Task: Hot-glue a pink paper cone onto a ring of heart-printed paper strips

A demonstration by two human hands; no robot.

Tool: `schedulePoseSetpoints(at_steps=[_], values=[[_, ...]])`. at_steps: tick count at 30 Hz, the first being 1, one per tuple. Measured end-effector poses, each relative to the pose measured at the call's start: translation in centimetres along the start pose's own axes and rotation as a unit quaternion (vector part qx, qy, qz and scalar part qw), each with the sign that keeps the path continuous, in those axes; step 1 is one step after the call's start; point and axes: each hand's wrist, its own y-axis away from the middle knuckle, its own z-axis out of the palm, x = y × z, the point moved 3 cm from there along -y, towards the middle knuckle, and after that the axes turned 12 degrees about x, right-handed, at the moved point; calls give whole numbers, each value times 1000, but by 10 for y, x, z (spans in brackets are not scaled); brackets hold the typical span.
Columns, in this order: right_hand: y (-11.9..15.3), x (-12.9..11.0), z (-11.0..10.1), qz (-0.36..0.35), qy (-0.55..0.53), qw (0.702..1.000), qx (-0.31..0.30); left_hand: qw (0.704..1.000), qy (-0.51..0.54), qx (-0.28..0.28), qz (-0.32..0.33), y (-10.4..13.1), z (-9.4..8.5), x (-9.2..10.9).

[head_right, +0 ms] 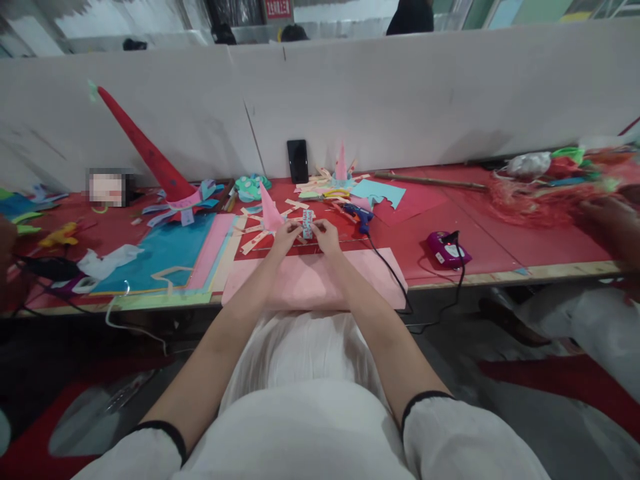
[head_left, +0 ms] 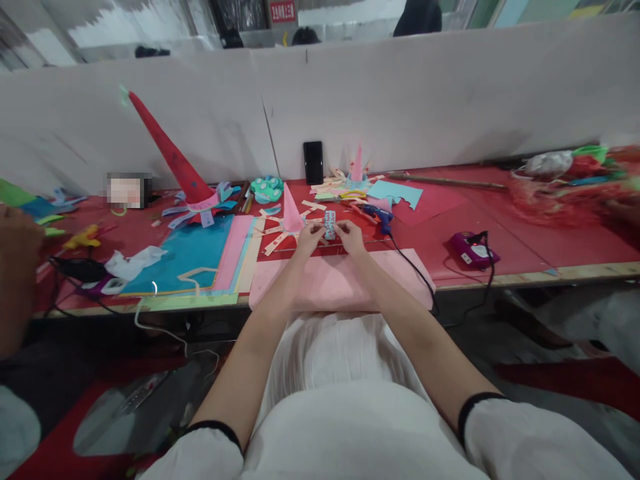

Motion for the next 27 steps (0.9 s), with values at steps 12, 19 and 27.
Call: schedulePoseSetpoints(at_steps=[12,19,27], values=[[5,-5,2,7,-8,999,-35,998,-50,36,30,-2,-5,8],[4,-3,3,12,-11,999,-33,998,-55,34,15,4,-4,13],[3,-3,1,16,-12,999,-29,999,-49,17,-6,4,-2,12]])
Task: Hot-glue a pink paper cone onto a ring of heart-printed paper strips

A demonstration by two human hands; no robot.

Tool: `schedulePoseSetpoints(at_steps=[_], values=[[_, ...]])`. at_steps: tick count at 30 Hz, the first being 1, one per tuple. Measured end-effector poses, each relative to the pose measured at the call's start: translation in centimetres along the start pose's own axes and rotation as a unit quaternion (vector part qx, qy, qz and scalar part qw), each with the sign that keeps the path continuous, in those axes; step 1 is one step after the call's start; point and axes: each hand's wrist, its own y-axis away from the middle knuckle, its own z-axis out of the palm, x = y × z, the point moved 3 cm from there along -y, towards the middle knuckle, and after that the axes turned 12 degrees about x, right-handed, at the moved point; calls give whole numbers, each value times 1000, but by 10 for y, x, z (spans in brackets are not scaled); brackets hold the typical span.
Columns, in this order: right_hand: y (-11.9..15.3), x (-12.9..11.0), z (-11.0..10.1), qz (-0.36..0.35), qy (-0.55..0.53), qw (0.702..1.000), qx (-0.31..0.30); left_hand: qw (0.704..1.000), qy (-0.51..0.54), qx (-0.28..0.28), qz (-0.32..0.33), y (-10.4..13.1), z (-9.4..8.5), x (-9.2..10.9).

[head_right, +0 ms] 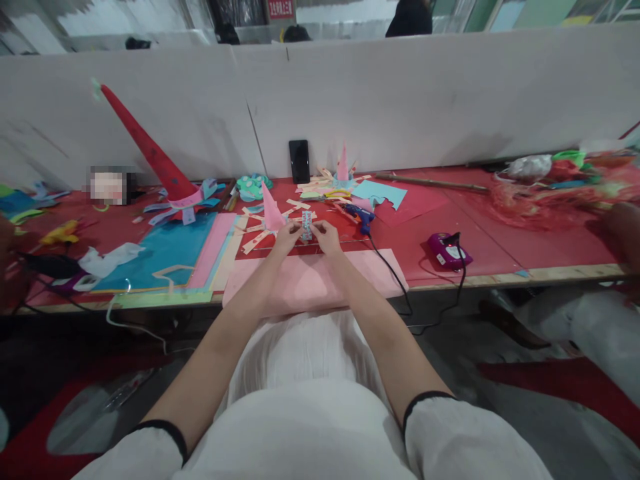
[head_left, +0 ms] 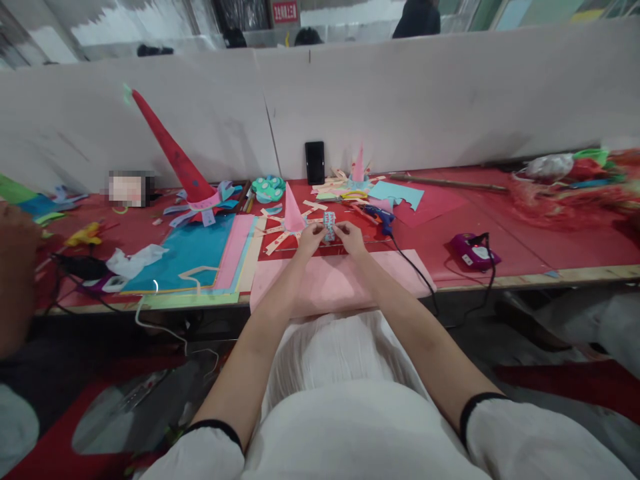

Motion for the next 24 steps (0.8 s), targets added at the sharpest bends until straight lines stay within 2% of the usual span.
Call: schedulePoseSetpoints(at_steps=[14,24], values=[[1,-4,0,-4,13,1000,1,999,-4,-39,6,2,1,0],[2,-5,-1,-10,22,1000,0,999,-7,-40,14,1,2,-3]])
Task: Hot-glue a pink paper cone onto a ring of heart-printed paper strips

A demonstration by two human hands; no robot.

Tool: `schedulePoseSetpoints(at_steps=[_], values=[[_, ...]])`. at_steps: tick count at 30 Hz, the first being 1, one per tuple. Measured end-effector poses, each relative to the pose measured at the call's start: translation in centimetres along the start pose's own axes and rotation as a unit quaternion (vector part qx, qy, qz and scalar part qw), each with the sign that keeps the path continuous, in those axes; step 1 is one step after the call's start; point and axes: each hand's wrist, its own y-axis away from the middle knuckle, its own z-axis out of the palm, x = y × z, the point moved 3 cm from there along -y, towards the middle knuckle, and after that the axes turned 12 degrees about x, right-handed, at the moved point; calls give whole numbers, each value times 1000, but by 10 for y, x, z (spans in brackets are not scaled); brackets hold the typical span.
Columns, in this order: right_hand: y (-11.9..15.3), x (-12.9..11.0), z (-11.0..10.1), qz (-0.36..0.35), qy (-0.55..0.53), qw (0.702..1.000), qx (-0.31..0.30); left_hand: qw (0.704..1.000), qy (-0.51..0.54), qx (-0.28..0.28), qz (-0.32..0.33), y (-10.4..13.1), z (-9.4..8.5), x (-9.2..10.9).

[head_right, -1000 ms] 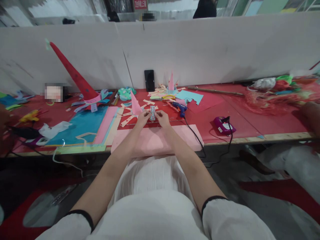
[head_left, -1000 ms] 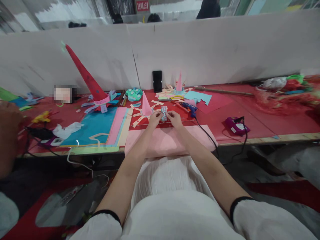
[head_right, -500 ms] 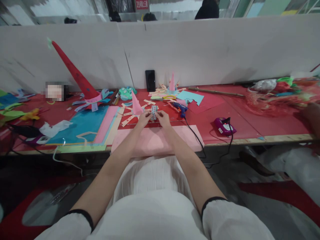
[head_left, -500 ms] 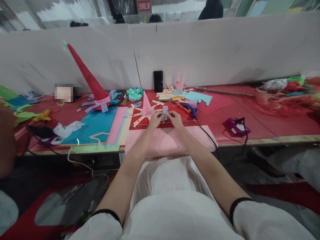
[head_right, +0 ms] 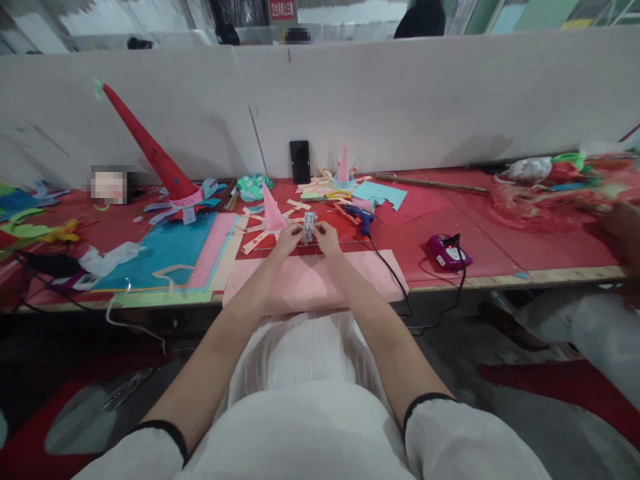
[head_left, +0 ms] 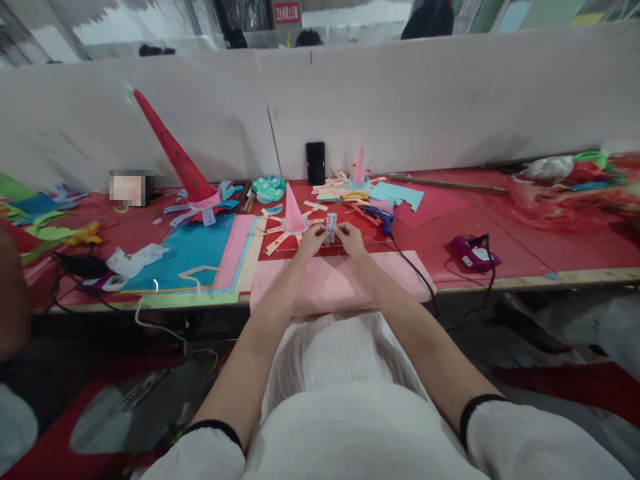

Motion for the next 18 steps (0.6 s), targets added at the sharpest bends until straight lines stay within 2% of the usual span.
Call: schedulePoseSetpoints(at_steps=[18], values=[[-3,6,-1,26,-25,999,16,1000,16,-2,4,-2,1,-3]])
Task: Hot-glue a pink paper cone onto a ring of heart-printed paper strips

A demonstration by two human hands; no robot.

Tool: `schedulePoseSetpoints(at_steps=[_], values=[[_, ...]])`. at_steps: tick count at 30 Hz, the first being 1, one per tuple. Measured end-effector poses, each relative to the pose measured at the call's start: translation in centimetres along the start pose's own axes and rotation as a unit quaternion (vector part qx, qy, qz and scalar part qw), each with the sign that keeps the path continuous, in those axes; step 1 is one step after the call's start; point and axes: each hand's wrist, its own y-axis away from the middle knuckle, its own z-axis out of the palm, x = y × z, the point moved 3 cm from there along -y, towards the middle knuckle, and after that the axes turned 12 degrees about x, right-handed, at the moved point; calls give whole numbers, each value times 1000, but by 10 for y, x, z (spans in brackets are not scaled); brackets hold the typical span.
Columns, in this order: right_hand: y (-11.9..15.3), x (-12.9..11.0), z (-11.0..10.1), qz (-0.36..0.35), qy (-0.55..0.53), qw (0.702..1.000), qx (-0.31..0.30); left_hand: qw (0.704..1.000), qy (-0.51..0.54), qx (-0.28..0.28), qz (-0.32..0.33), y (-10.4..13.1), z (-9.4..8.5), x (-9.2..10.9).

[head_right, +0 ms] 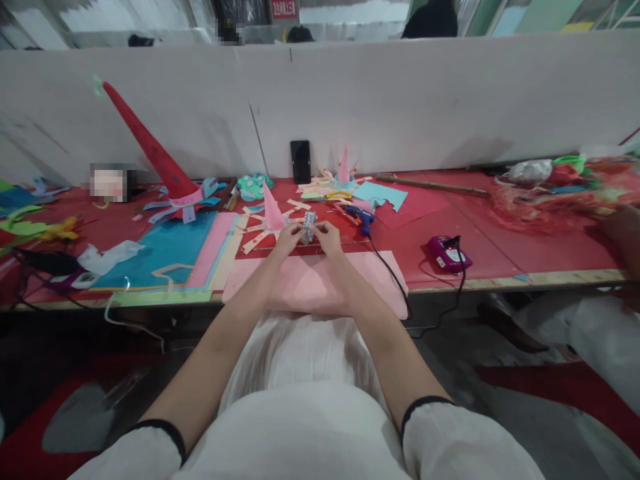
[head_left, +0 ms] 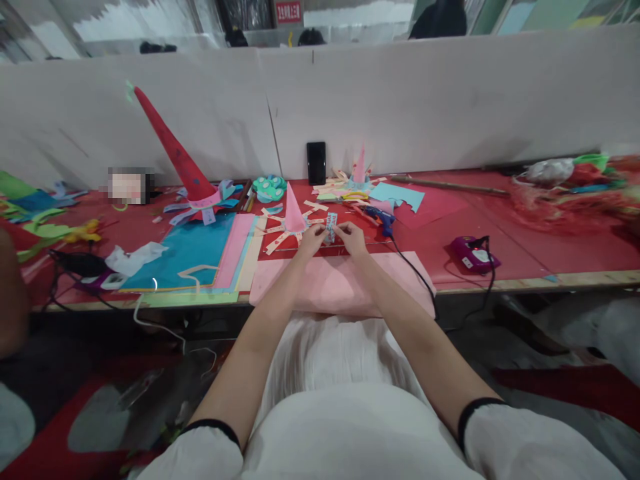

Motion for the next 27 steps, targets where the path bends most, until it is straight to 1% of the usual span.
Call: schedulePoseSetpoints(at_steps=[13,27], values=[[-2,0,-1,-10,-13,1000,-16,1000,-17,-9,5,-2,0,-3],[-3,6,3,-27,-22,999,-40,998,-49,-4,37,-3,-1,-3]])
